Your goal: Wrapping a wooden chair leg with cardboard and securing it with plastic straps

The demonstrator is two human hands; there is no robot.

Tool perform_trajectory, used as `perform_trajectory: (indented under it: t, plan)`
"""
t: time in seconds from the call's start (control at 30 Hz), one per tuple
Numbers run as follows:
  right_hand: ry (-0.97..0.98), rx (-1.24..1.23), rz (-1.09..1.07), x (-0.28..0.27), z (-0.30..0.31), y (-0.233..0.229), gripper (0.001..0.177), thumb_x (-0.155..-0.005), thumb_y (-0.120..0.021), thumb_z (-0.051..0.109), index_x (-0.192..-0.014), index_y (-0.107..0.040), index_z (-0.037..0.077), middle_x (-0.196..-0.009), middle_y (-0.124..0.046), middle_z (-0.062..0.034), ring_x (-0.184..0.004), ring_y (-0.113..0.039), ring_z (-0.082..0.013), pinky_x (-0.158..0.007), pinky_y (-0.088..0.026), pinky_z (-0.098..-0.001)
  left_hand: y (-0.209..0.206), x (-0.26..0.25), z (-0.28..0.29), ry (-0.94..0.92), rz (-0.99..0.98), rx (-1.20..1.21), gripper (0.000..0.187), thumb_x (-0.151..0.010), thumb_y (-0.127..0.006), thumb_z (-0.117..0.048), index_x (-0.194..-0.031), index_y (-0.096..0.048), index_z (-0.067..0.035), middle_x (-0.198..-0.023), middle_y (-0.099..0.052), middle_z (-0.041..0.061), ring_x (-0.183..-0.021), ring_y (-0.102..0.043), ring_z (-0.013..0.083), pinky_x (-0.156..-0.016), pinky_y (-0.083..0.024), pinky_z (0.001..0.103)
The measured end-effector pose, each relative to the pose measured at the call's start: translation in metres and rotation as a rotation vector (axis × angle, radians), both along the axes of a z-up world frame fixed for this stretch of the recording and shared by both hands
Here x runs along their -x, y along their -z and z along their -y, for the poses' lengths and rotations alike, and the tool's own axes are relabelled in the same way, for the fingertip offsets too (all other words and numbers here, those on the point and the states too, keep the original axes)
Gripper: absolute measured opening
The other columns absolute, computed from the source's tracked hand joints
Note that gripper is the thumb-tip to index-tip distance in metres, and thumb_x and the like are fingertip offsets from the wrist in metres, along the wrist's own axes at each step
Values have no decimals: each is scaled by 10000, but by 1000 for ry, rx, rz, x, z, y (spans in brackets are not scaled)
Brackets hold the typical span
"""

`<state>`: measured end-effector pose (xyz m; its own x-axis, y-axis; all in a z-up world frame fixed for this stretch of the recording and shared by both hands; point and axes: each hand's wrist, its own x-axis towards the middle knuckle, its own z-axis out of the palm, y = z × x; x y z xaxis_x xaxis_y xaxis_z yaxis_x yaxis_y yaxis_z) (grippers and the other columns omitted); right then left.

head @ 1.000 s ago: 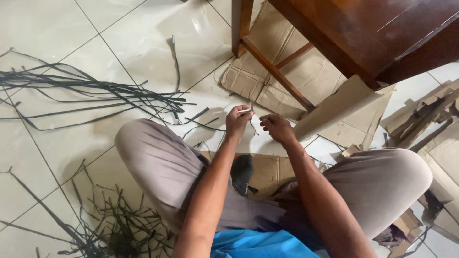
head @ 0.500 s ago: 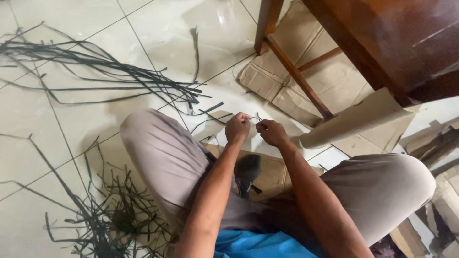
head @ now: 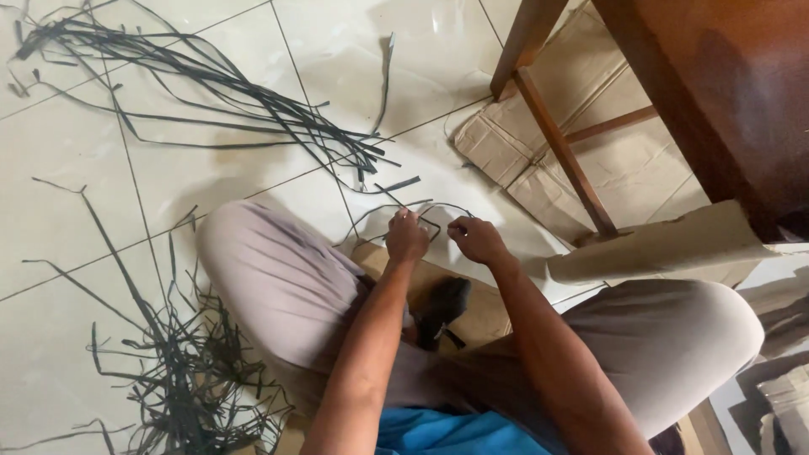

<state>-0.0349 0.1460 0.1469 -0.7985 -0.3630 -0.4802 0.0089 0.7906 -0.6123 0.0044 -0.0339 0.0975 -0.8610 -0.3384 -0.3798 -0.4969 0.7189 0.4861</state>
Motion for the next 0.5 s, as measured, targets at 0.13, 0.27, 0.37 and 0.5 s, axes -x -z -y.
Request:
perform_trajectory:
  t: [0.13, 0.27, 0.37, 0.5]
  plan:
    - [40, -2, 8, -1, -5, -2, 349, -975, -612, 348, -1259, -728, 182, -1173, -757, -145, -1180, -671, -401, -1027, -527, -526, -15, 4, 14, 39, -2, 57, 296, -929, -518, -157, -1136, -695, -42, -1419, -537, 167, -1335, -523, 388, -1017, -544, 529]
    - [46, -10, 14, -6, -10, -3, 342, -972, -606, 305, -1251, -736, 154, -1157, -760, -171, -1161, -675, -432, -1017, -526, -547, -4, 17, 56, 128, 80, 297, 285, -971, -534, -173, -1136, -730, -49, -1444, -525, 135, -1390, -464, 366, -1065, -474, 543]
    - [50, -25, 16, -3, -14, 3, 345, -963, -613, 321, -1249, -737, 174, -1155, -761, -153, -1171, -671, -420, -1030, -521, -541, 0, 21, 74, 160, 181, 337, 300, -963, -569, -167, -1197, -720, -57, -1500, -498, 133, -1448, -397, 384, -1108, -391, 627]
    - [58, -60, 17, -2, -21, 12, 348, -952, -625, 350, -1250, -737, 211, -1154, -766, -127, -1183, -669, -398, -1047, -518, -527, 9, 19, 67, 199, 279, 326, 294, -965, -557, -161, -1174, -738, -60, -1333, -641, 104, -1287, -557, 343, -1047, -400, 636]
